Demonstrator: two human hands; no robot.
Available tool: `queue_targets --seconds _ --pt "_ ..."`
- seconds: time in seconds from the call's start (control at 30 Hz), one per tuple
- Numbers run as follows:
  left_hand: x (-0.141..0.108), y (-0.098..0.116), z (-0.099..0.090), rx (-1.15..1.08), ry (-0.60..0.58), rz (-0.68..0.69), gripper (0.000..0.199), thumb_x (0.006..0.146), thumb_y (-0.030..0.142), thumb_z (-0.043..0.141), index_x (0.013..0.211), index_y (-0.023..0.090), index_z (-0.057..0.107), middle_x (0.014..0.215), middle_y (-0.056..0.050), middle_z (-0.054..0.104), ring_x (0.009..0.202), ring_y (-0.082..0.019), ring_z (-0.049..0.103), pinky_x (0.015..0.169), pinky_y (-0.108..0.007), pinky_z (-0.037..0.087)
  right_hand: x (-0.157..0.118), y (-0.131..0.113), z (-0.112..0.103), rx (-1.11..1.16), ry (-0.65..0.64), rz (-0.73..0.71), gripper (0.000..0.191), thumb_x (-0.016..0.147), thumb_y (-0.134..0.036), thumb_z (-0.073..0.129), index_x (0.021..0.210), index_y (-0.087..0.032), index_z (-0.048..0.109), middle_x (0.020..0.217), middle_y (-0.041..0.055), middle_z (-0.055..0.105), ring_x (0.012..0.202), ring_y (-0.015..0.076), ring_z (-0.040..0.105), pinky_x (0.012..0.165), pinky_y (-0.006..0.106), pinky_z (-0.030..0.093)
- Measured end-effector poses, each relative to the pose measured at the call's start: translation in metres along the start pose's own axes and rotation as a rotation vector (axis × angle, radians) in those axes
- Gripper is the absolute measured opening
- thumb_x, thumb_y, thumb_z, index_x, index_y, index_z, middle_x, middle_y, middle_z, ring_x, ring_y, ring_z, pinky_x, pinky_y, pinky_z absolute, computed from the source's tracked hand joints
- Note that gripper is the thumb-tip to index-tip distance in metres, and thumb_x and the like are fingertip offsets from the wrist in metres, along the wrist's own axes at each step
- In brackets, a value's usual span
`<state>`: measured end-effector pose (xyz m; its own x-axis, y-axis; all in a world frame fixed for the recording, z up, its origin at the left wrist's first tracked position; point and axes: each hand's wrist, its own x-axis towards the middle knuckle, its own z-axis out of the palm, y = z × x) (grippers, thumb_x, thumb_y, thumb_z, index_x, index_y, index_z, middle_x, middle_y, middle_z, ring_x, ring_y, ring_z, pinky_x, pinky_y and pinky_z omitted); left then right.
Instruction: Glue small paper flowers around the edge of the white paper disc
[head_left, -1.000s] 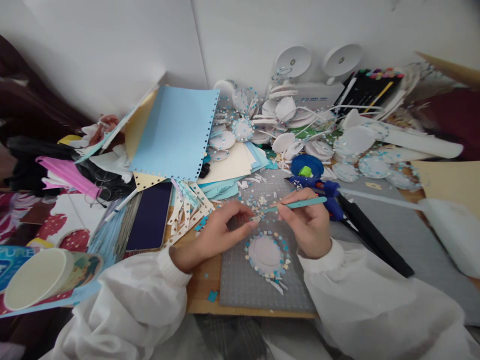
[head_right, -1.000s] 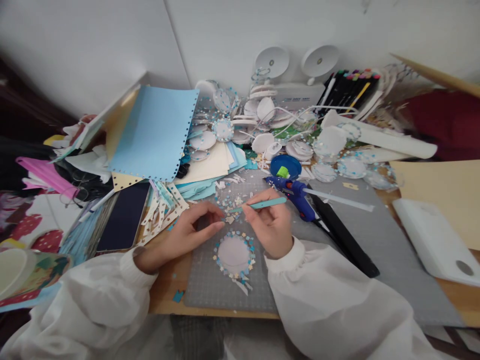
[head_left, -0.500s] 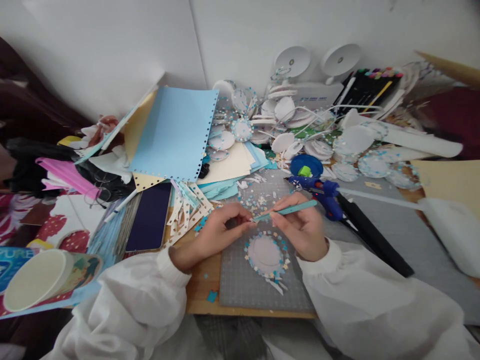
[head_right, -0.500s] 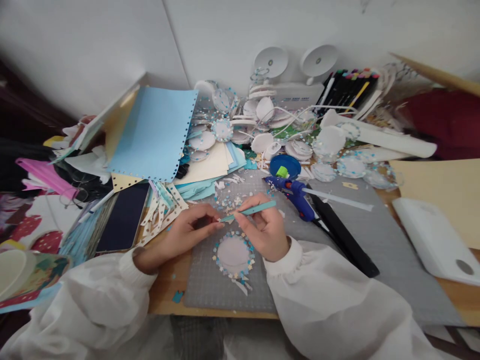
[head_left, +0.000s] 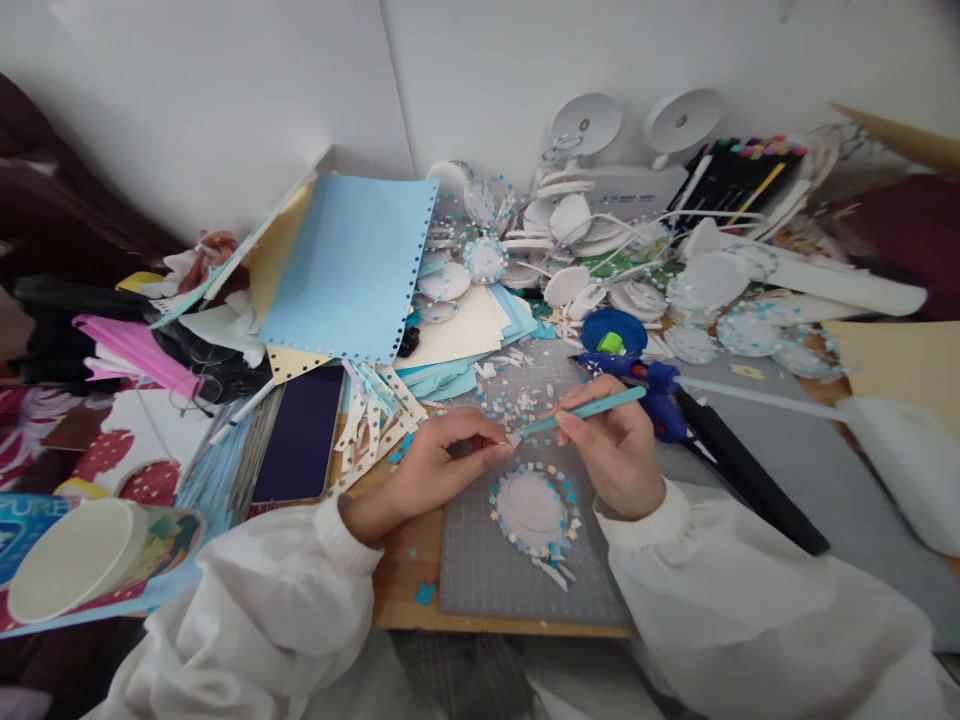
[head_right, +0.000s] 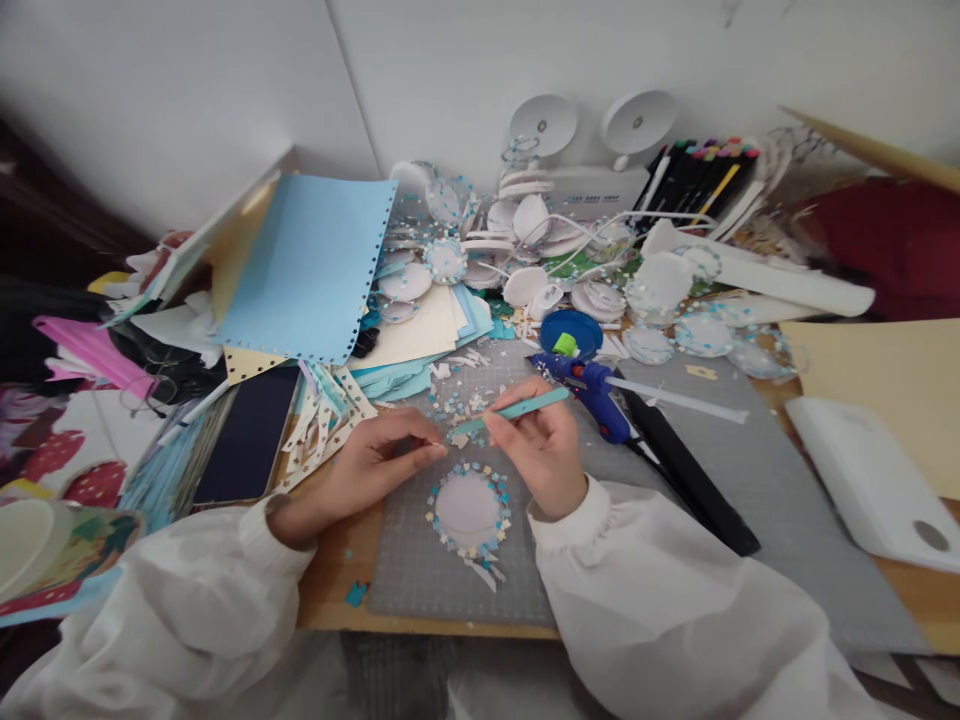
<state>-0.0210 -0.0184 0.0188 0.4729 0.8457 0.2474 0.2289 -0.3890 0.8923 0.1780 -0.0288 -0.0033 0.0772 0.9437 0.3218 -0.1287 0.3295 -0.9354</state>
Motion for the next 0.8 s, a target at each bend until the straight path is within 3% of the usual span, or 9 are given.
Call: queue_targets --seconds 0.27,0.8 --pt "-0.0014 -0.0038 0.0012 0.007 0.017 -0.046 0.021 0.085 0.035 0.066 0.083 0.015 0.071 0.080 -0.006 0.072 0.075 -0.016 0.064 0.070 -0.026 0.050 -0.0010 -0.0033 0.0038 -0.061 -0.021 0.000 0.016 0.078 -0.029 0.072 0.080 -0.021 0.058 0.074 -0.0012 0.056 0.054 0.0105 0.054 0.049 0.025 0.047" --pt "-0.0004 -0.0028 0.0008 0.010 -0.010 -0.030 0.017 0.084 0.030 0.066 0.081 0.014 0.071 0.077 -0.005 0.070 0.071 -0.014 0.062 0.067 -0.024 0.049 -0.0018 -0.0037 0.0028 -0.017 -0.066 0.020 0.012 0.080 -0.025 0.069 0.081 -0.022 0.058 0.071 -0.0024 0.055 0.052 0.0101 0.052 0.047 0.025 0.044"
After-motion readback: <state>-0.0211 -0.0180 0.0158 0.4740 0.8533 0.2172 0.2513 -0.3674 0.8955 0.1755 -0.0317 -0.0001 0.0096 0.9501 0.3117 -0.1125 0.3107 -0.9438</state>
